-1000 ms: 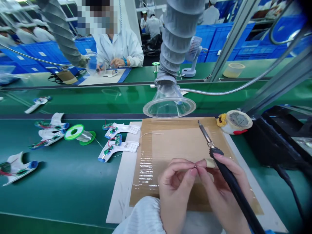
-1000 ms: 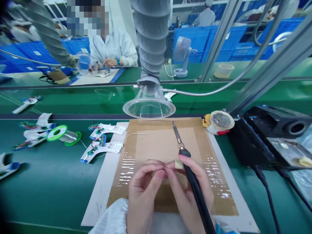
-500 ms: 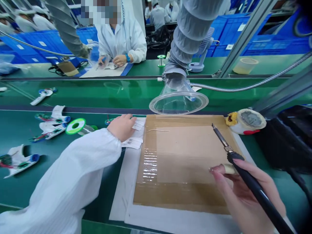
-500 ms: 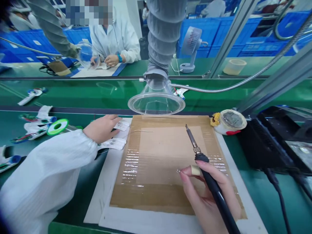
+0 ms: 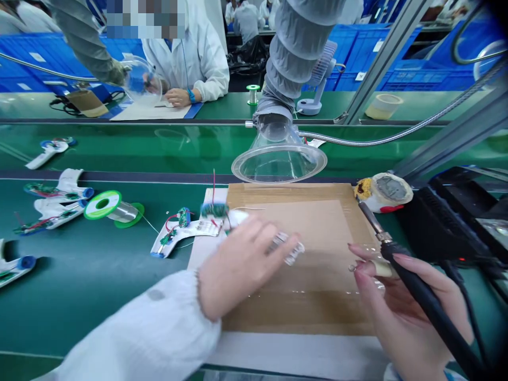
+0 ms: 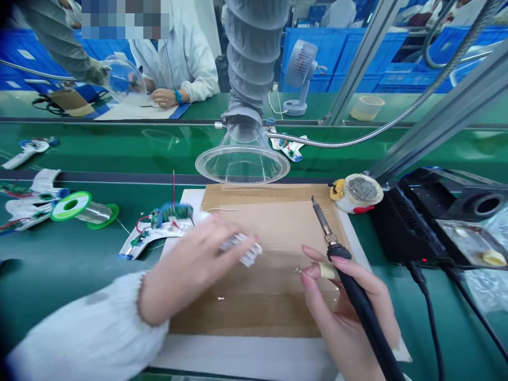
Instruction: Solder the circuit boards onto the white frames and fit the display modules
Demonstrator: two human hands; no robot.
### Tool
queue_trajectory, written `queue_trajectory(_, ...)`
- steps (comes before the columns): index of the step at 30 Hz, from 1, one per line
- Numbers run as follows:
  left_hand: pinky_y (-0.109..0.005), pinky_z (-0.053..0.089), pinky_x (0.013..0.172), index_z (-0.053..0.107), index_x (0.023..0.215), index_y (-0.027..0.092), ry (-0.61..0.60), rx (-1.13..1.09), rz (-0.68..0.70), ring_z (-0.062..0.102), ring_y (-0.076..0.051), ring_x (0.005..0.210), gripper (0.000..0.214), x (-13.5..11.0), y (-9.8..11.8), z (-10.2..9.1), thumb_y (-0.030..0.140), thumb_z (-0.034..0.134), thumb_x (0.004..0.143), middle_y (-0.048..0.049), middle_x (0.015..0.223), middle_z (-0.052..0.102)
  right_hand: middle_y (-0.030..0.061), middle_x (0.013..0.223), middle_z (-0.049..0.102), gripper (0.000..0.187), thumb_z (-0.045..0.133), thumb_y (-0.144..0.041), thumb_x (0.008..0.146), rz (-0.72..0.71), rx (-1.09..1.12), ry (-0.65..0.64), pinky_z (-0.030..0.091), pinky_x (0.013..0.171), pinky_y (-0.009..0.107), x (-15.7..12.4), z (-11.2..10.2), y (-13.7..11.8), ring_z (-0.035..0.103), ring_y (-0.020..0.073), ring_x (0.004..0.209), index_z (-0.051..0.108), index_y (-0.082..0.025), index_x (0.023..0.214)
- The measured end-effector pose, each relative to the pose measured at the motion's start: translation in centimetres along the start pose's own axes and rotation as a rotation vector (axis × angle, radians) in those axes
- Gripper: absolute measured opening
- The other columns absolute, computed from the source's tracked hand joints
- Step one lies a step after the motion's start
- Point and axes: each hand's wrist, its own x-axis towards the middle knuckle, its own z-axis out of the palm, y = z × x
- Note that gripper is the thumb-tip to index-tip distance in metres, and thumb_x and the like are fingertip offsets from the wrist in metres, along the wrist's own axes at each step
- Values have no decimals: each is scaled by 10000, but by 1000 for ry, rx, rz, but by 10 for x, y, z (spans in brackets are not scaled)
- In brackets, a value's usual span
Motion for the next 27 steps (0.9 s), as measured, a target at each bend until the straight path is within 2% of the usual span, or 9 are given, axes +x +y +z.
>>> queue_trajectory(2, -405, 582, 924, 579, 1319, 130, -106, -64, -49, 671, -248, 962, 297, 11, 35, 21, 96, 434, 1062, -102, 1066, 698, 15, 1087, 796, 536, 813, -23, 789, -12, -18, -16, 674, 865, 313, 0, -2, -1, 796, 218, 1009, 651, -241, 1250)
queue_trajectory(4, -401, 588, 938, 595, 1279, 107, -175, -123, -84, 677, -254, 980, 245, 18, 51, 38, 132, 505, 1052, -100, 1070, 699, 26, 1094, 794, 485, 820, -49, 791, -3, -54, -38, 666, 888, 351, -2, -5, -2, 792, 237, 1025, 665, -239, 1209)
queue_trajectory(6, -428, 573, 1017, 604, 1236, 98, -165, -204, -103, 677, -259, 1037, 217, 18, 50, 46, 187, 576, 1040, -104, 1115, 698, 52, 1131, 789, 420, 824, -91, 805, 29, -111, -83, 648, 934, 403, -4, -9, 0, 782, 258, 1054, 678, -234, 1173)
queue_trajectory(8, -445, 569, 1045, 605, 1208, 112, -101, -284, -134, 672, -259, 1087, 205, 12, 39, 43, 222, 605, 1035, -106, 1159, 692, 60, 1135, 787, 367, 829, -151, 825, 42, -209, -126, 627, 968, 419, -6, -12, 3, 776, 257, 1055, 691, -236, 1154)
queue_trajectory(12, -440, 611, 977, 598, 1209, 135, -17, -408, -161, 675, -273, 1133, 214, -6, 22, 35, 249, 620, 1029, -120, 1210, 689, 22, 1024, 783, 271, 788, -234, 884, 9, -376, -247, 638, 849, 329, -7, -8, 10, 777, 205, 929, 696, -261, 1138)
queue_trajectory(14, -473, 594, 1025, 589, 1248, 126, -16, -450, -165, 668, -293, 1169, 261, -14, 24, 38, 232, 636, 1015, -136, 1255, 683, 20, 1047, 776, 262, 761, -221, 903, -21, -370, -291, 639, 854, 326, -7, 0, 13, 770, 202, 945, 684, -272, 1148)
queue_trajectory(18, -501, 519, 1152, 583, 1296, 119, 34, -540, -234, 653, -286, 1234, 301, -23, 35, 48, 103, 582, 996, -134, 1312, 686, 27, 1119, 764, 307, 759, -191, 895, -50, -335, -326, 619, 967, 353, -10, 14, 18, 751, 216, 1050, 682, -280, 1178)
queue_trajectory(23, -466, 552, 1112, 591, 1316, 141, -7, -642, -323, 663, -267, 1226, 316, -23, 39, 50, 98, 565, 1005, -107, 1301, 713, 41, 1103, 769, 273, 740, -200, 910, 17, -353, -384, 634, 965, 386, -11, 19, 20, 760, 234, 1049, 690, -272, 1168)
queue_trajectory(27, -479, 541, 1125, 583, 1325, 138, -29, -618, -325, 660, -269, 1230, 309, -21, 40, 48, 107, 539, 1020, -112, 1299, 713, 44, 1158, 773, 293, 733, -174, 913, 36, -319, -431, 608, 1043, 431, -9, 21, 22, 733, 253, 1176, 676, -279, 1181)
